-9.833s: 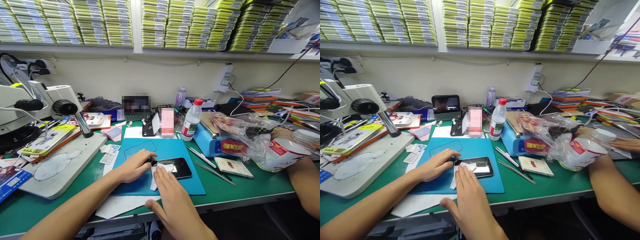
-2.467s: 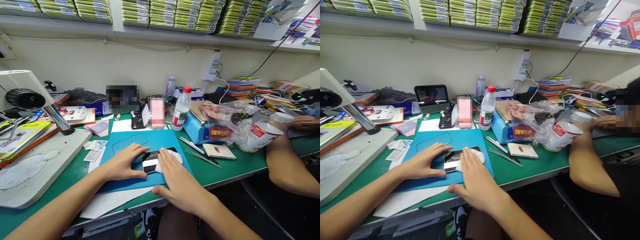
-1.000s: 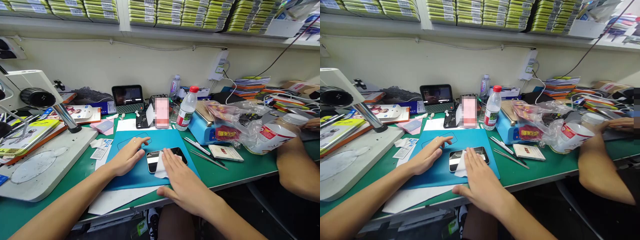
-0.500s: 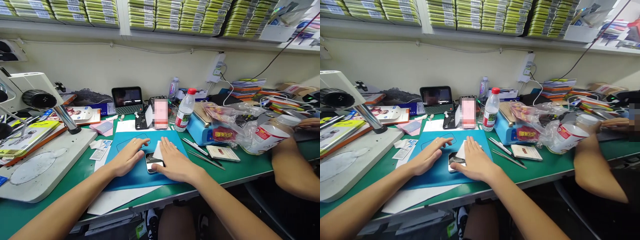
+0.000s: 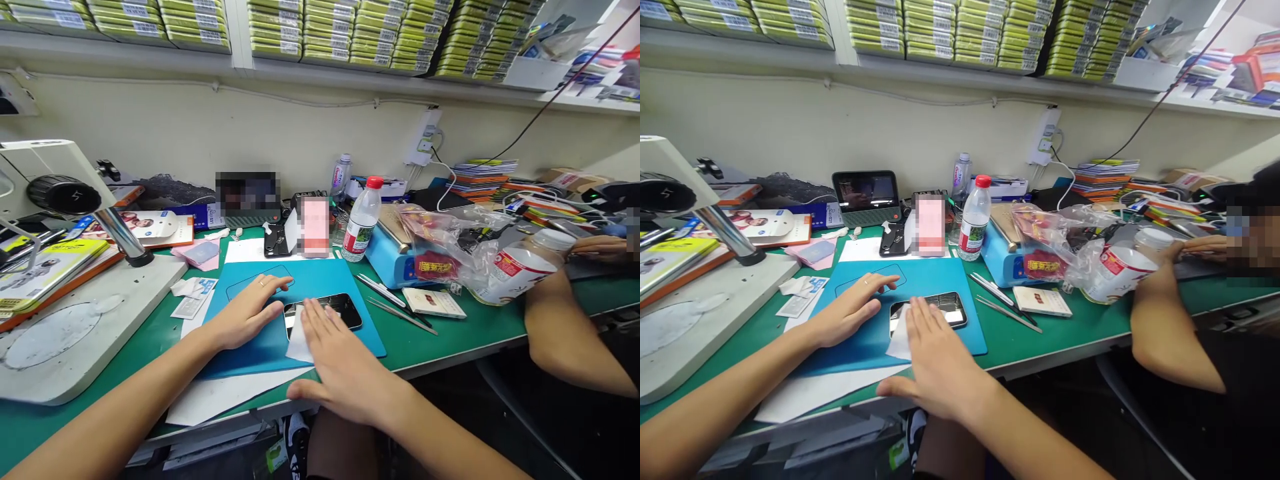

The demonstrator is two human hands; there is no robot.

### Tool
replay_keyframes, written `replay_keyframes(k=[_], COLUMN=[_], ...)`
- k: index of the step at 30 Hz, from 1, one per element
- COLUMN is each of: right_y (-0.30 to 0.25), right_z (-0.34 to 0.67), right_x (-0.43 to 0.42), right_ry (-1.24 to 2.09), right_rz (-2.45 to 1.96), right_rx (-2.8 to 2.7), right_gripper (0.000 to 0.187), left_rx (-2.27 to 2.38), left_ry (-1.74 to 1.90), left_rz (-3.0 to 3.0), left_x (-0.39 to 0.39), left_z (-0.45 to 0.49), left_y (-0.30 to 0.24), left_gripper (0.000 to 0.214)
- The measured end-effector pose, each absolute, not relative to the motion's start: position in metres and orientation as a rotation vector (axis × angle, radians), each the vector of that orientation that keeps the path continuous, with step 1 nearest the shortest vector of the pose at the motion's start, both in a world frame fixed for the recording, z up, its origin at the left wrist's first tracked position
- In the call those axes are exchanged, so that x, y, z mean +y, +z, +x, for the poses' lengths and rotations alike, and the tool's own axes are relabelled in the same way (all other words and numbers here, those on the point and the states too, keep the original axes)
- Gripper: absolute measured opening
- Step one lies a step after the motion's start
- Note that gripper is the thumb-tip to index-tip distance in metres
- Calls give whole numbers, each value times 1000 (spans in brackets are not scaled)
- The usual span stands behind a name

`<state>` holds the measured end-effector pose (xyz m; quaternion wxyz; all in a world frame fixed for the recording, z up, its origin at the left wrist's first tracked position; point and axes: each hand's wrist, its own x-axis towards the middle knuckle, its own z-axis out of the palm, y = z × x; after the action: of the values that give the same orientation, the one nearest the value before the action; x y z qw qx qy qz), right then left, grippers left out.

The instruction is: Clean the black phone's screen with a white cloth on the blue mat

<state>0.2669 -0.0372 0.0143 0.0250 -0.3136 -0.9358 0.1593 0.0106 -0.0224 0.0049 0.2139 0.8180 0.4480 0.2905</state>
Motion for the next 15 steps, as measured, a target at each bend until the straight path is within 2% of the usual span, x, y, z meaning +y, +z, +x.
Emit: replay_keyframes(k=[5, 10, 15], right_y=[14, 25, 30], right_z=[311, 310, 276], right_x=[-11, 7, 8], right_ry=[348, 409, 551], right_rz=[-1159, -1351, -1339], right_rx=[-2877, -2877, -2845], right_gripper=[97, 109, 120], left_rx=[1138, 1141, 1246], left_ry=[638, 650, 728], left_rz=[2359, 2368, 2322], left_x=[-25, -25, -23], left_z=[11, 12, 12], left_y=[12, 14, 9], left_gripper=[67, 67, 60])
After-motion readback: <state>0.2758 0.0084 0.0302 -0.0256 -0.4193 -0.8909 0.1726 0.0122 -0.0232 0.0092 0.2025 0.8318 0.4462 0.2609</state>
